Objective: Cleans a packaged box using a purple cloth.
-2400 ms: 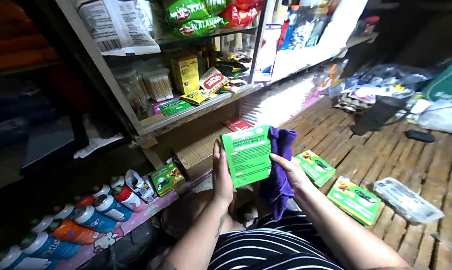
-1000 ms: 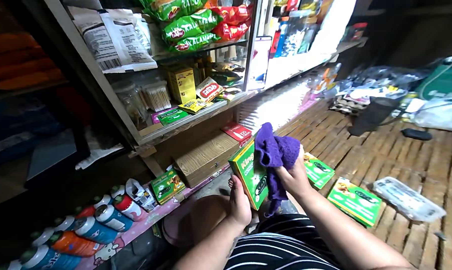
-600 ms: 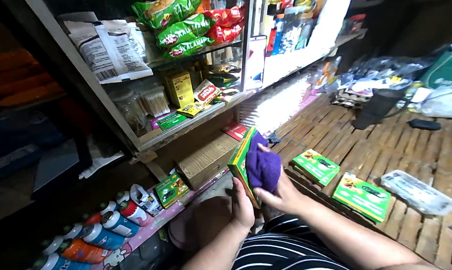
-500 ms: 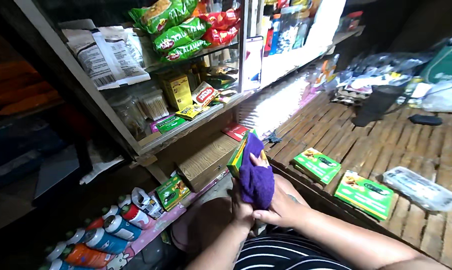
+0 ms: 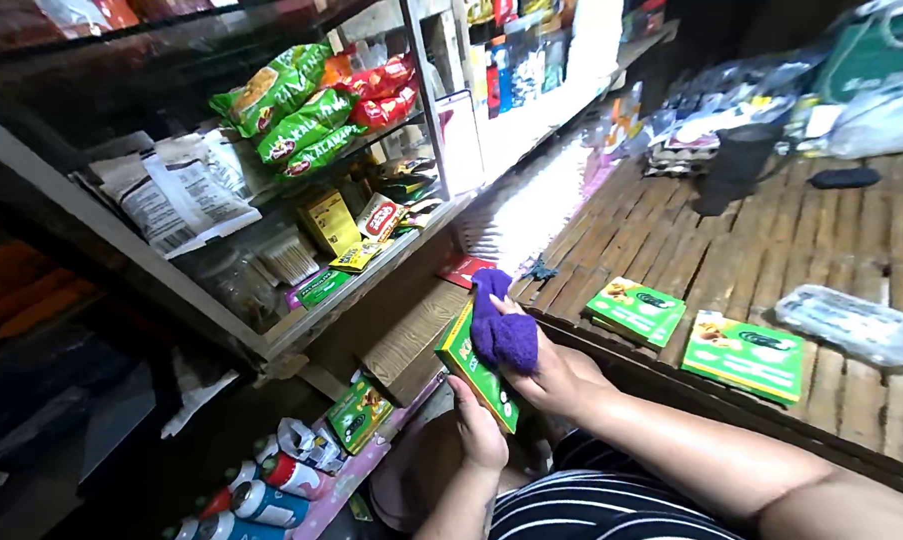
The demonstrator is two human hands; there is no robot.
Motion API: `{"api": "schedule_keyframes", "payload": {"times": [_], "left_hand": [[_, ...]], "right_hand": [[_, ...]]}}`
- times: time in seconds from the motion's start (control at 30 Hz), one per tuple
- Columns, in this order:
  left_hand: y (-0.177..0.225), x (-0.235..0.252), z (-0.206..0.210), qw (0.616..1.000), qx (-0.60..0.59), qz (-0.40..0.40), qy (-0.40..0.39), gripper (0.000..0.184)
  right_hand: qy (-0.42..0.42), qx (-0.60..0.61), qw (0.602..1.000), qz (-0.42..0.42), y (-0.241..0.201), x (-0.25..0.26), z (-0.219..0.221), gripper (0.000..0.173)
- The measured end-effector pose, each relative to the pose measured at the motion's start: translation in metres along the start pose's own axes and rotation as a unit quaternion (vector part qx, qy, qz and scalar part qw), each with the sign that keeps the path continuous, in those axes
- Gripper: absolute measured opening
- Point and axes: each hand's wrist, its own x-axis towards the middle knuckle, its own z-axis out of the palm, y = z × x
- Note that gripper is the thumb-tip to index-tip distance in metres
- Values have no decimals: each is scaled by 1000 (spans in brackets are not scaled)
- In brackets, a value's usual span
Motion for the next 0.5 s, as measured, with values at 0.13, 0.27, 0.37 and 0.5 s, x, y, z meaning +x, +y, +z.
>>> {"api": "schedule_keyframes", "payload": {"times": [0.13, 0.27, 0.37, 0.5], "left_hand": [[2, -2, 2, 1000, 7, 10, 18, 75], [-11, -16, -5, 999, -25, -33, -7, 46], [-13, -14, -2, 1000, 13, 11, -26, 58], [-5, -9, 1, 999, 29, 26, -36, 90]], "right_hand": [[-18, 22, 998, -52, -14, -19, 10, 42], [-50, -3, 995, -87, -28, -6, 0, 42], [-57, -12, 996, -71, -26, 10, -12, 47], [-7, -35, 998, -48, -2, 15, -16, 51]]}}
